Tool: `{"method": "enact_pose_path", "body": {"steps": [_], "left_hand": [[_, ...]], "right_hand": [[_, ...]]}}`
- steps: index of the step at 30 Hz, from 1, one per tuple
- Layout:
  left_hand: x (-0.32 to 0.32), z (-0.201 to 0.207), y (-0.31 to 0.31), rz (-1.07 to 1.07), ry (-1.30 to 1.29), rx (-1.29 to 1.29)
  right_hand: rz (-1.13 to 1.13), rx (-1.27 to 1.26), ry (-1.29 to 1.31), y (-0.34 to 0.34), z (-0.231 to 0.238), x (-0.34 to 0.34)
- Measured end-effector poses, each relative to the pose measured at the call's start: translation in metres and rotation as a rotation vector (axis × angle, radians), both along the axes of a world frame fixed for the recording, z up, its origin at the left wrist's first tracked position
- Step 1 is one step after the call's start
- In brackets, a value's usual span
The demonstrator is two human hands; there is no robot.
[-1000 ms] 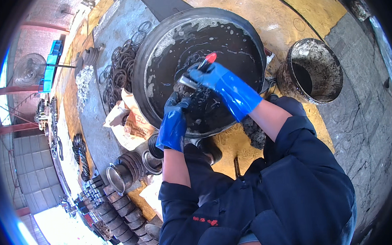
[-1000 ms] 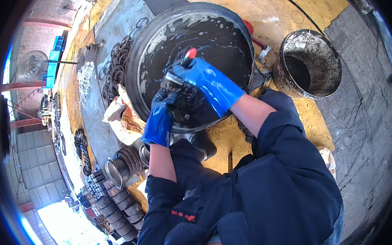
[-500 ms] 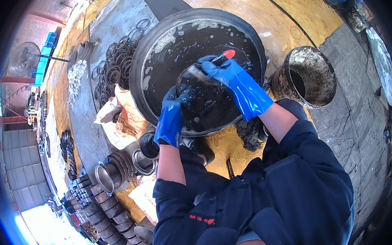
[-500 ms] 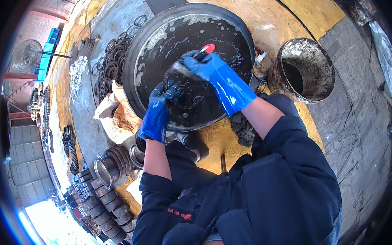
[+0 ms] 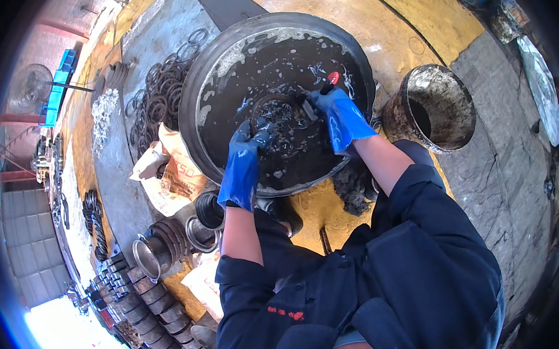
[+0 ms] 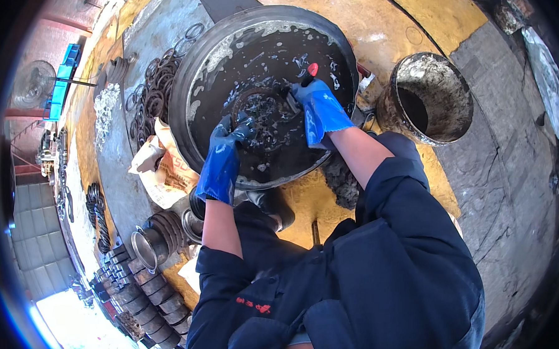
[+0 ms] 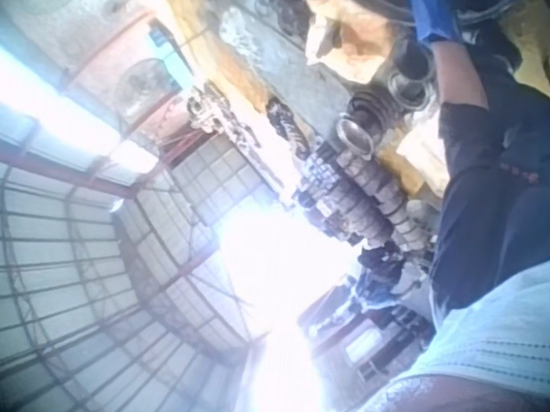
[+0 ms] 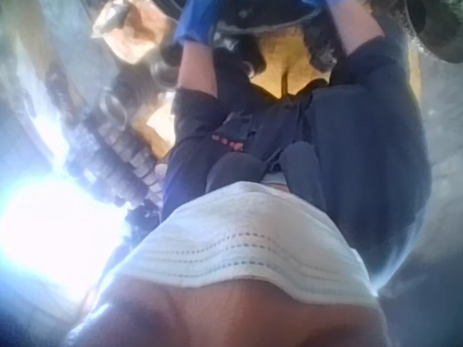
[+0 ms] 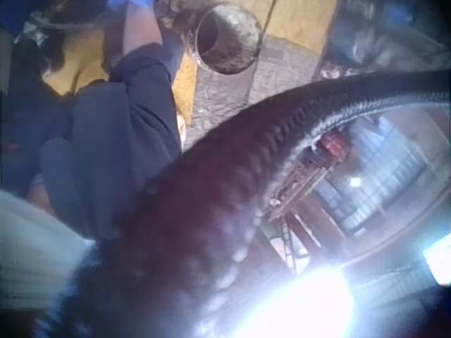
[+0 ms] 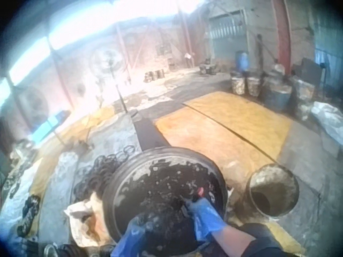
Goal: The person uses a brush to apply liquid to circular metal rings and components within a large drum, rinsing or coating them one by one.
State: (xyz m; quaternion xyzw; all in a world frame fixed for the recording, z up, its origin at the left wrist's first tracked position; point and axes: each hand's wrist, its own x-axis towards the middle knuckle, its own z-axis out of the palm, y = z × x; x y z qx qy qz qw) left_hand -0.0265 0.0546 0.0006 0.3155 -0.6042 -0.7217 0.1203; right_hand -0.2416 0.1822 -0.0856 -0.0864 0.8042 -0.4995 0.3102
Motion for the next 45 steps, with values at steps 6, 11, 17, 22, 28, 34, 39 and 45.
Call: {"method": "enact_pose_path", "body": {"steps": [6,11,17,22,28,34,39,45], "left_hand": [[0.013,-0.002,-0.013,0.033,-0.006,0.03],[0.009,0.013,-0.004,-0.023,0.035,0.05],[0.01,0.017,0.001,0.035,0.009,0.015],[0.007,0.002,-0.008,0.012,0.047,-0.128],[0.011,-0.001,-0.01,0.057,-0.1,-0.381],[0.007,0.008,-0.004,0.083,-0.178,-0.377],[0.01,-0.012,-0.012,0.147,-0.089,-0.159],[0.004,-0.008,-0.013,0.124,0.003,0.057]], "right_hand": [[0.453,0.18,0.292,-0.004,0.062,0.031],[0.581,-0.36,1.006,-0.012,0.061,0.039],[0.497,0.493,0.514,-0.008,0.076,0.056],[0.56,0.237,0.108,0.005,0.058,0.059],[0.259,-0.328,-0.529,0.01,0.074,0.093],[-0.01,-0.658,-0.932,-0.002,0.043,0.093],[0.384,-0.253,-0.157,0.021,0.063,0.106],[0.534,0.456,0.416,0.031,0.073,0.084]]}}
